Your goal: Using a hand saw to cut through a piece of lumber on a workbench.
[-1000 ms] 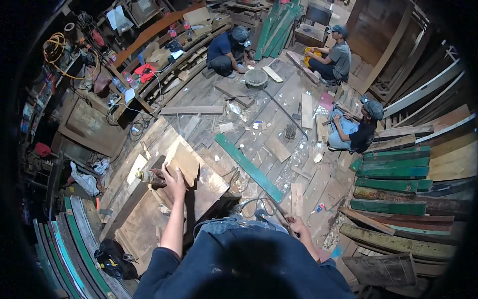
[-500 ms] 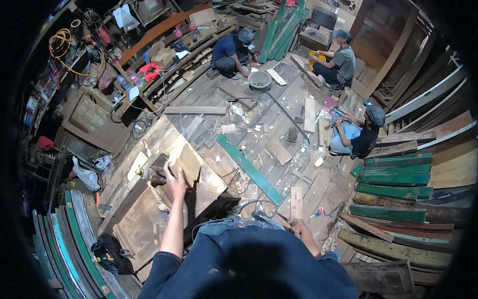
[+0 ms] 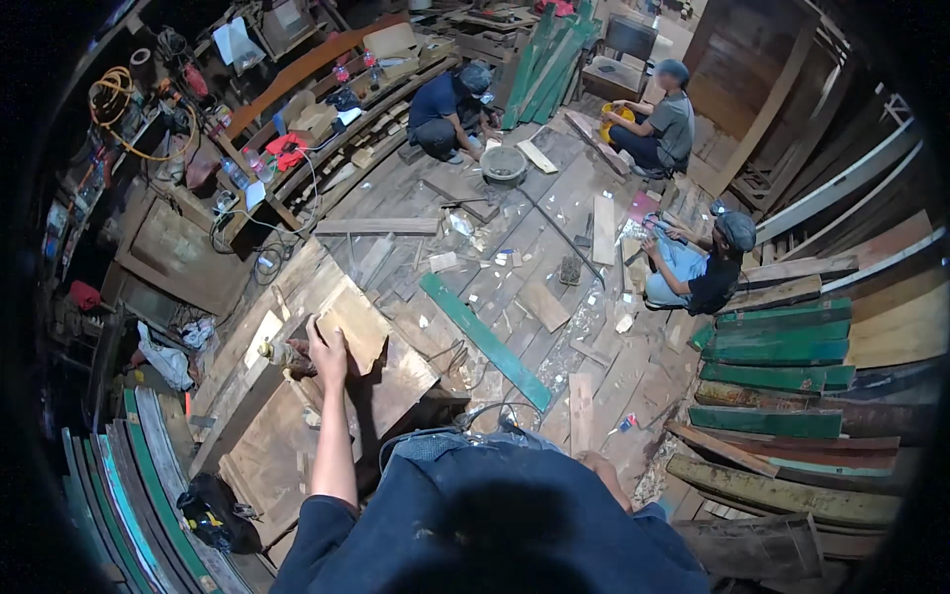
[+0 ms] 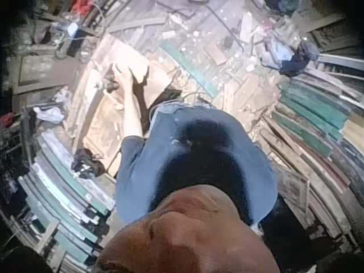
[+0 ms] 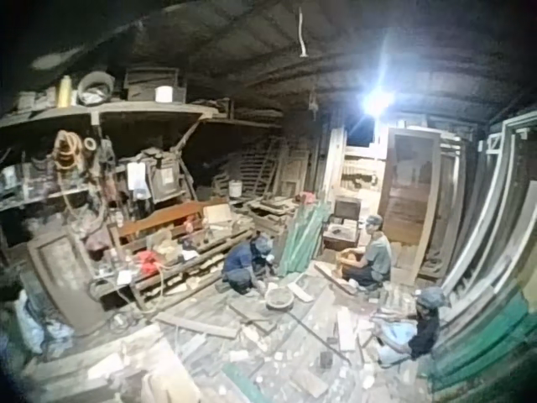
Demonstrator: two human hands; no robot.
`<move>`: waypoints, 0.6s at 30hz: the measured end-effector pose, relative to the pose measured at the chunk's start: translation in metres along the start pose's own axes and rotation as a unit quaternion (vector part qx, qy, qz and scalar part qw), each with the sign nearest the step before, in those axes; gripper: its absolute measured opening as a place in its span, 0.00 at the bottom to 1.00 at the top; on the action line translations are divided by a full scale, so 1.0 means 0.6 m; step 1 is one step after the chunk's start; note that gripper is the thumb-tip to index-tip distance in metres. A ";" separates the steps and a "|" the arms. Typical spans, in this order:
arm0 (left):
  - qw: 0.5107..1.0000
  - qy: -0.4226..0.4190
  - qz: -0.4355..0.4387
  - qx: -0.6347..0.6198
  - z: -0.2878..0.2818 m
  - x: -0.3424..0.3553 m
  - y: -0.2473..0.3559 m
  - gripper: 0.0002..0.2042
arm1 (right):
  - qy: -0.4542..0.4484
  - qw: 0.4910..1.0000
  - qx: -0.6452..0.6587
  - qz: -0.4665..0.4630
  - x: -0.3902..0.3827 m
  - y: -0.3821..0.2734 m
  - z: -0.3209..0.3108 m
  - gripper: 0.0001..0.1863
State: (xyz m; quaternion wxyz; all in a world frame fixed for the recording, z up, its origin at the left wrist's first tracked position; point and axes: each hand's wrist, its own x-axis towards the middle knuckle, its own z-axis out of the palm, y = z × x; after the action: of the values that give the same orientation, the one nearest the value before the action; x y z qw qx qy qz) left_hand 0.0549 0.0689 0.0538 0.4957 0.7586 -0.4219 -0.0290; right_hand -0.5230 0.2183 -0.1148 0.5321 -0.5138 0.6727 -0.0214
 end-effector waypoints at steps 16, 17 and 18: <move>0.990 -0.047 -0.025 0.133 0.059 -0.012 -0.082 0.27 | -0.016 0.993 0.091 -0.069 0.222 0.020 0.011 0.20; 0.992 -0.065 -0.014 0.109 0.057 -0.009 -0.077 0.29 | -0.024 0.990 0.120 -0.076 0.218 0.025 0.013 0.18; 0.992 -0.065 -0.016 0.110 0.052 -0.005 -0.076 0.29 | -0.026 0.990 0.119 -0.075 0.202 0.014 0.012 0.18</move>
State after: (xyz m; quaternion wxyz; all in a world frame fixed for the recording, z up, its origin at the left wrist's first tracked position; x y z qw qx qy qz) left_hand 0.0664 0.0553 0.0014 0.3800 0.8118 -0.4416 -0.0392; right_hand -0.5122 0.1392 -0.2070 0.6036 -0.4961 0.6109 -0.1280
